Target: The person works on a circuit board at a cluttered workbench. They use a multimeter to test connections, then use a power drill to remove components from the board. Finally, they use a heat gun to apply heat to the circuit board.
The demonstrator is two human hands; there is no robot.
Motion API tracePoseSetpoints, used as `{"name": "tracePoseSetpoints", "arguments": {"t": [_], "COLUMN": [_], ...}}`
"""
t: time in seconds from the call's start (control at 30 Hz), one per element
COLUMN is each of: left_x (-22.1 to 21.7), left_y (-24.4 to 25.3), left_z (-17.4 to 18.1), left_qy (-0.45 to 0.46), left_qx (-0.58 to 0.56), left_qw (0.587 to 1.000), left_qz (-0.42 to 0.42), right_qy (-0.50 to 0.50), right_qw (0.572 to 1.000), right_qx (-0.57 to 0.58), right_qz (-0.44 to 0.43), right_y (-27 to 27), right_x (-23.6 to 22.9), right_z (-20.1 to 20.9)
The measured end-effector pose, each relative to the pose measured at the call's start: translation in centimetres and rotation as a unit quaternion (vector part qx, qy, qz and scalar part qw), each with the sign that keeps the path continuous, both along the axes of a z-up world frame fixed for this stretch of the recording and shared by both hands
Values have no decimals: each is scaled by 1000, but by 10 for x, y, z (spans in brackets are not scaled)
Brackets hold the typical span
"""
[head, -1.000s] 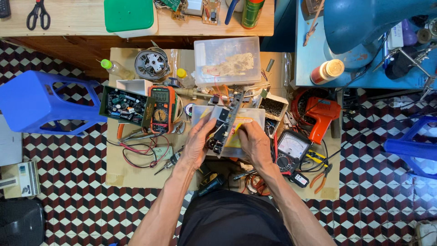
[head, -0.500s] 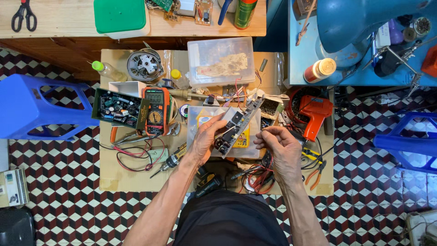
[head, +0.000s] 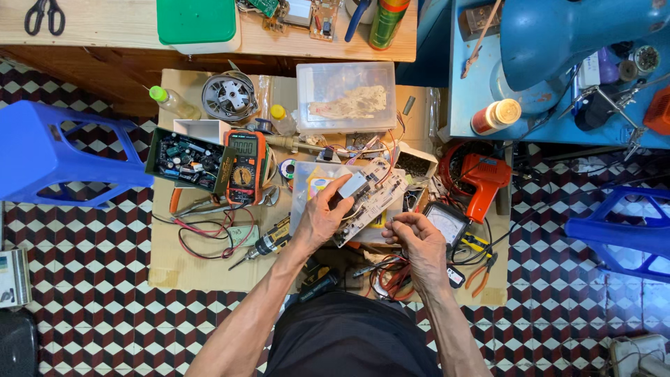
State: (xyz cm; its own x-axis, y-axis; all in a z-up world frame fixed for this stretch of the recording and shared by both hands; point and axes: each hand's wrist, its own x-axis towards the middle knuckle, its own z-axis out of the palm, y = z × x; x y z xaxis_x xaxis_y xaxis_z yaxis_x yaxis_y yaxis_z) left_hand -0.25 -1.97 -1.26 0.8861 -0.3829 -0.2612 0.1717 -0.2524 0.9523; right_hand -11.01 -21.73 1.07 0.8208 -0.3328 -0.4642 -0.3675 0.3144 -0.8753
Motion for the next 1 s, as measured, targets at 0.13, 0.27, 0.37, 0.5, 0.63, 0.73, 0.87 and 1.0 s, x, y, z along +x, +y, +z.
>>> {"name": "tracePoseSetpoints", "arguments": {"t": [0.13,0.27,0.37,0.5,0.63,0.73,0.87,1.0], "left_x": [-3,-5,-10,-11,-11,-8,-4,7], "left_y": [-2,-5,-8,-13,-13,-13,-6,-11], "left_z": [4,-3,-11,-17,-20,-14,8,29], "left_qy": [-49,-45,-131,-160,-144,-105,-103,78], "left_qx": [20,63,39,52,63,74,14,-177], "left_qw": [999,997,990,985,987,991,991,971], "left_qz": [2,3,20,35,32,30,80,144], "right_qy": [4,14,13,-7,-45,-29,-47,-67], "right_qw": [1000,1000,1000,999,998,997,994,988], "right_qx": [0,15,11,25,52,73,97,137], "right_qz": [-1,-17,-9,-22,-13,-9,17,37], "right_y": [1,2,4,7,8,11,22,33], "right_x": [0,-2,-3,11,33,53,77,93], "right_z": [-2,-5,-7,-9,-11,-1,20,31]}}
